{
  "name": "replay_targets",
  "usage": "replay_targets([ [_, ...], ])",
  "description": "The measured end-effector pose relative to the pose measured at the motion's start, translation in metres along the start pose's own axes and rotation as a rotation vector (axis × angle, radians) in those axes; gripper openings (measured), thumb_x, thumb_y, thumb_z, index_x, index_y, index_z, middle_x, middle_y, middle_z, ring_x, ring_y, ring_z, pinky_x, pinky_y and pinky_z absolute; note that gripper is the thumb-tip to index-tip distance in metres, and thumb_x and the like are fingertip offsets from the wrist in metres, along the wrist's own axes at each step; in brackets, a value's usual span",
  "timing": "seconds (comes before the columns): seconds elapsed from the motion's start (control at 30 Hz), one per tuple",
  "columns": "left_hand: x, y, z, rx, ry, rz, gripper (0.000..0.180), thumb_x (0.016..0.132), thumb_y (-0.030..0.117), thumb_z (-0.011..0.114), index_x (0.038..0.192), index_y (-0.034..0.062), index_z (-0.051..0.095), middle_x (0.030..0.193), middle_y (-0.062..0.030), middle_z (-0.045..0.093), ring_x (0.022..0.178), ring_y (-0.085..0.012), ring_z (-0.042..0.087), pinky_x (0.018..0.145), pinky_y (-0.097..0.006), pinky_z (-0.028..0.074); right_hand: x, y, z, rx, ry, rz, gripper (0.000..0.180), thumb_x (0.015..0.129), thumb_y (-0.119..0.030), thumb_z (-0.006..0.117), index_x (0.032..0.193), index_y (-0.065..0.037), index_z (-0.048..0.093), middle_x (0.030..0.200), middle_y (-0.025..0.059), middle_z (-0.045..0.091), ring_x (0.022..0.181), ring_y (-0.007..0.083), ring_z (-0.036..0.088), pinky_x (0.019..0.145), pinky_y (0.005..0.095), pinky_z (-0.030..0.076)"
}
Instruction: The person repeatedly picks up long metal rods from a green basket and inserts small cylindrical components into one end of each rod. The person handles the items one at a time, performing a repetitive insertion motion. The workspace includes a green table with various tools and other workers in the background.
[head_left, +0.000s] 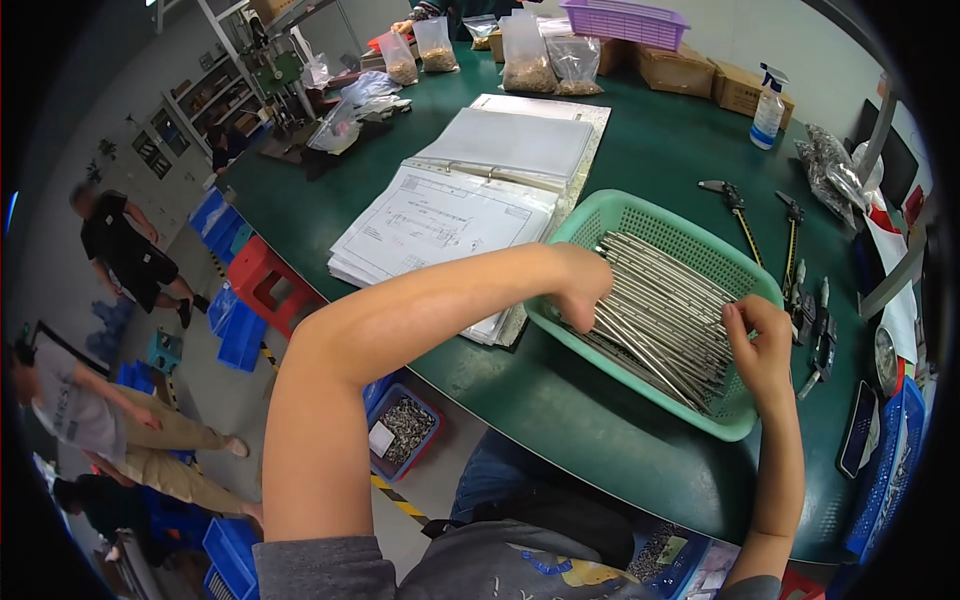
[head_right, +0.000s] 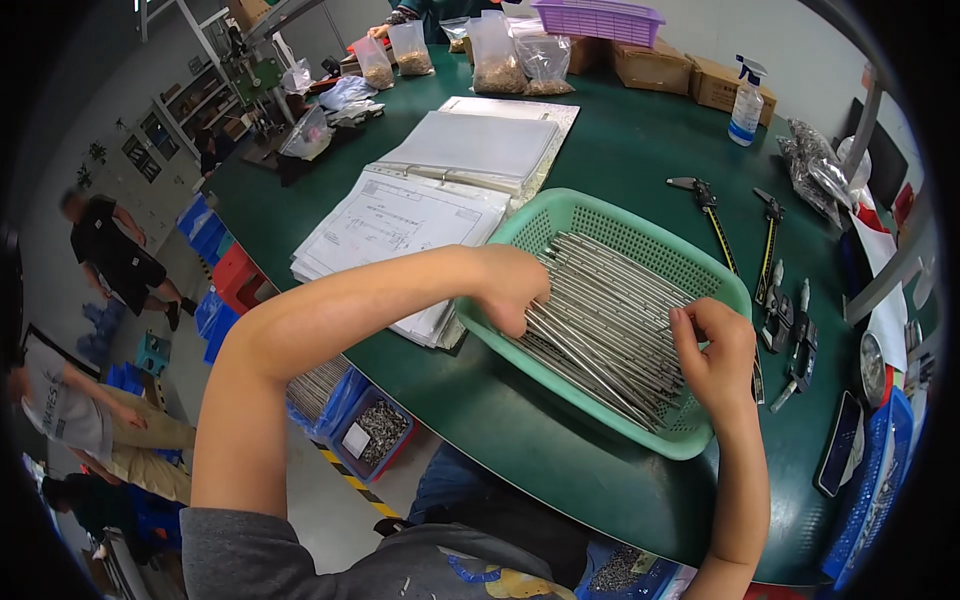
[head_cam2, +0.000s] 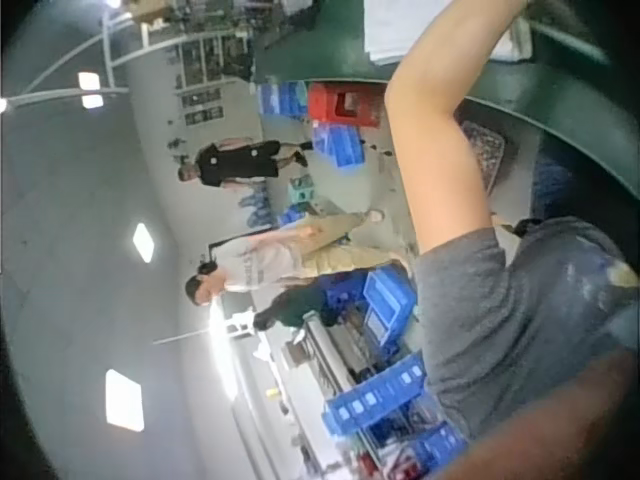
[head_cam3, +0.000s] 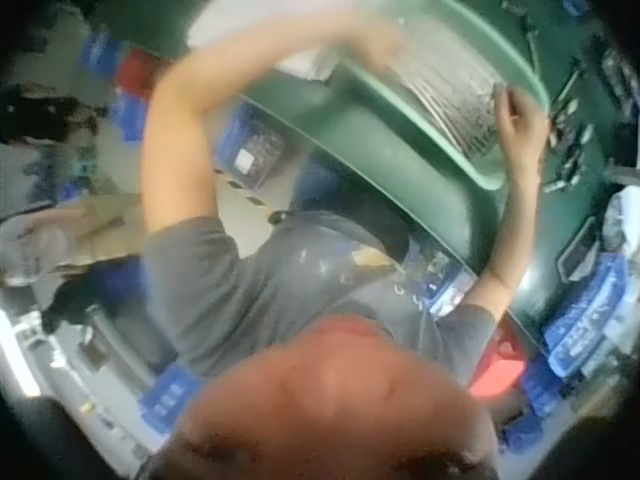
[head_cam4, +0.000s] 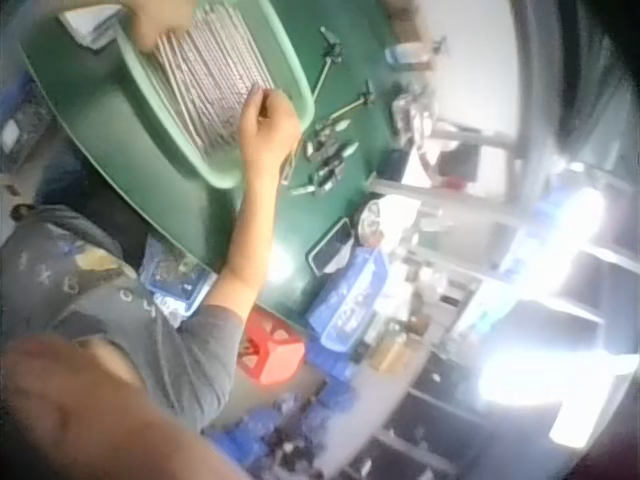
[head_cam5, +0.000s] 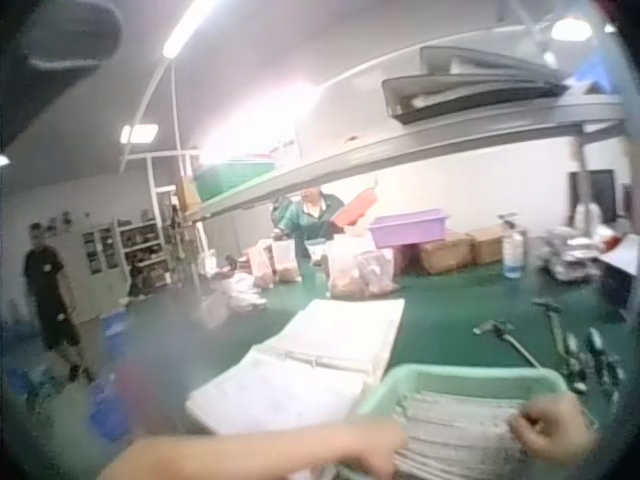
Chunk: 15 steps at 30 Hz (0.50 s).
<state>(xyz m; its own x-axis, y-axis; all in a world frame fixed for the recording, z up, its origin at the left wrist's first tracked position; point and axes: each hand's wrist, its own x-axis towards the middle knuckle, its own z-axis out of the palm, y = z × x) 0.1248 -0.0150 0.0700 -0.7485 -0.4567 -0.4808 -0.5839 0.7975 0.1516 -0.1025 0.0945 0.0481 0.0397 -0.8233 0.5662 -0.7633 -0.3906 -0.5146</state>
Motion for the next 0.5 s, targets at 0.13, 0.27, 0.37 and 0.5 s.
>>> replay_targets([
  [0.13, 0.004, -0.010, 0.024, 0.244, 0.369, 0.136, 0.016, 0.050, 0.013, 0.059, 0.063, 0.0039, 0.061, 0.070, -0.0140, 0.059, 0.066, -0.0295, 0.058, 0.057, -0.038, 0.046, -0.001, -0.003, 0.003, 0.015, -0.003, -0.013, 0.015, 0.073, -0.006, 0.057, 0.063, 0.003, 0.052, 0.052, 0.0096, 0.047, 0.045, 0.0173, 0.045, 0.044, 0.0273, 0.034],
  [0.27, -0.003, -0.011, 0.024, 0.310, 0.463, 0.252, 0.011, 0.049, 0.007, 0.055, 0.058, 0.0006, 0.055, 0.067, -0.0121, 0.052, 0.062, -0.0301, 0.055, 0.054, -0.040, 0.045, 0.001, -0.002, 0.002, 0.005, 0.011, -0.028, 0.014, 0.073, -0.006, 0.057, 0.063, 0.003, 0.052, 0.053, 0.0103, 0.047, 0.045, 0.0180, 0.045, 0.043, 0.0275, 0.034],
  [0.37, -0.002, -0.008, 0.020, 0.317, 0.462, 0.289, 0.011, 0.050, 0.007, 0.055, 0.059, 0.0009, 0.055, 0.067, -0.0117, 0.052, 0.062, -0.0300, 0.055, 0.054, -0.040, 0.045, 0.000, 0.000, 0.002, 0.010, 0.010, -0.002, 0.013, 0.072, -0.006, 0.057, 0.063, 0.003, 0.053, 0.053, 0.0110, 0.047, 0.045, 0.0200, 0.045, 0.043, 0.0288, 0.034],
  [0.5, -0.005, -0.012, 0.016, 0.269, 0.574, 0.310, 0.010, 0.054, 0.007, 0.054, 0.062, 0.0007, 0.053, 0.066, -0.0111, 0.052, 0.062, -0.0293, 0.055, 0.054, -0.039, 0.044, 0.004, 0.005, 0.002, -0.024, 0.015, -0.038, 0.015, 0.073, -0.009, 0.057, 0.062, 0.001, 0.053, 0.054, 0.0115, 0.049, 0.045, 0.0228, 0.047, 0.042, 0.0305, 0.034],
])
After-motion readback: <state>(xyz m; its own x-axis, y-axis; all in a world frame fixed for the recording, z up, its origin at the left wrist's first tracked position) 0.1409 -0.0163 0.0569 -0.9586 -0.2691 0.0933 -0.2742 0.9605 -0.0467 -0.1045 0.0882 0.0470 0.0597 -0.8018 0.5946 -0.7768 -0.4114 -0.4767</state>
